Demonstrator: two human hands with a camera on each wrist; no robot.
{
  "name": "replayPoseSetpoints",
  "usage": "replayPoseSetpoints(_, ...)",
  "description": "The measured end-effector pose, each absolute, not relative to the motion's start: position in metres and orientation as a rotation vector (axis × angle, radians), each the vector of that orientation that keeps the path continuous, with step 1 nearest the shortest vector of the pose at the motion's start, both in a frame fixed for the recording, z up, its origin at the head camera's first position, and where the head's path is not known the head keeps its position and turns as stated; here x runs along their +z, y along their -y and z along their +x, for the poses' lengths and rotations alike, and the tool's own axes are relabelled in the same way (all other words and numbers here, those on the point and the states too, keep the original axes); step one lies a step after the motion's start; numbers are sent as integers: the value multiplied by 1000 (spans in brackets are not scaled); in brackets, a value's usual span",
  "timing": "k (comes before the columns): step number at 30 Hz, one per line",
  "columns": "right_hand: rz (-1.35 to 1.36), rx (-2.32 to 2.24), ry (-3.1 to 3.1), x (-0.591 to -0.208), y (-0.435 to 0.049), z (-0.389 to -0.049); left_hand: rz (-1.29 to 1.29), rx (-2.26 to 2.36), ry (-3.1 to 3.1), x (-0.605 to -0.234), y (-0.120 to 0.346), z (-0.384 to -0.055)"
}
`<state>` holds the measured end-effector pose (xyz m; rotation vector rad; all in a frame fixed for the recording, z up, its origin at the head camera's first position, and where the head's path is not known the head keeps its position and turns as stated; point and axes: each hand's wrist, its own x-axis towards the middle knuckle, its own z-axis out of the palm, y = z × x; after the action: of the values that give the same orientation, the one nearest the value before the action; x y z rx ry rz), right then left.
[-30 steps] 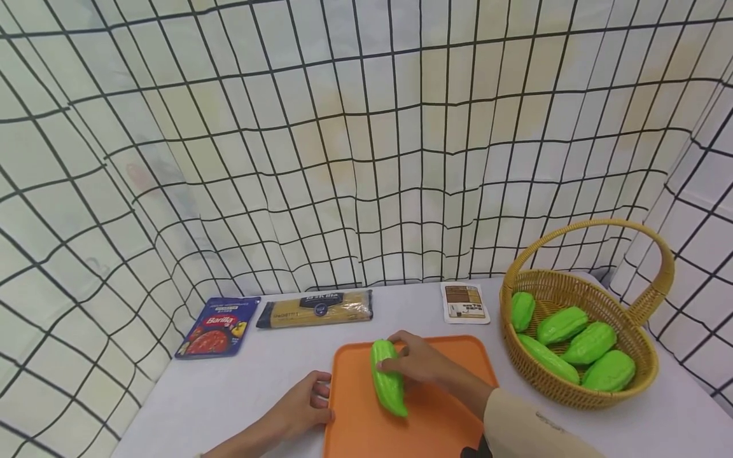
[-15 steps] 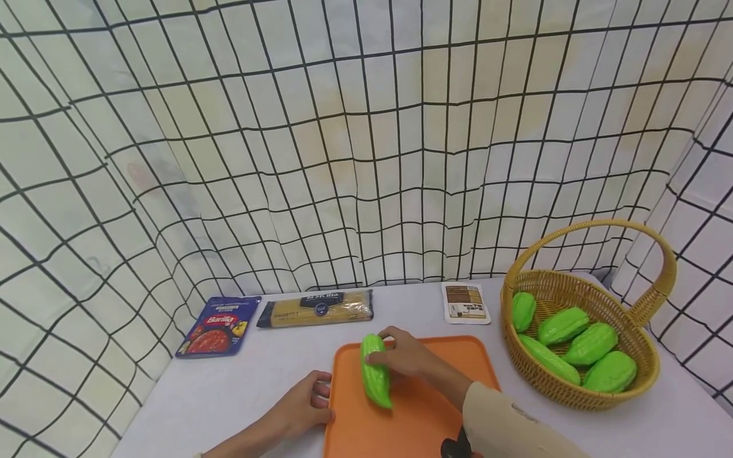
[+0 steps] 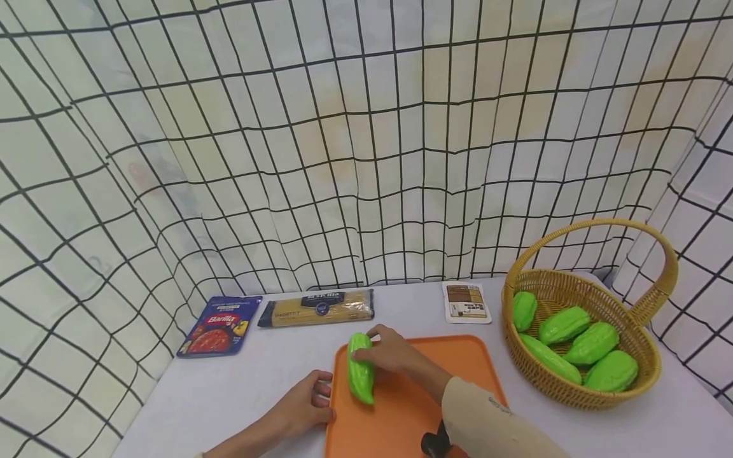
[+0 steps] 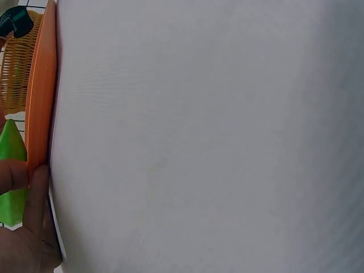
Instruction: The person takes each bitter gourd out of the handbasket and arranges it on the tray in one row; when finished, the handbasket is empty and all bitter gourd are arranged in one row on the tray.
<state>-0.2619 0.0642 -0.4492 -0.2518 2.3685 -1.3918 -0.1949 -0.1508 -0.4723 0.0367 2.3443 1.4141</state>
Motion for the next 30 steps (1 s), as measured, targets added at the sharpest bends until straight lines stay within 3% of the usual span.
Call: replayPoseSetpoints(30,-312,-1362,-2327,-451,-42,-268,51,1350,-2383,-470,151,-197)
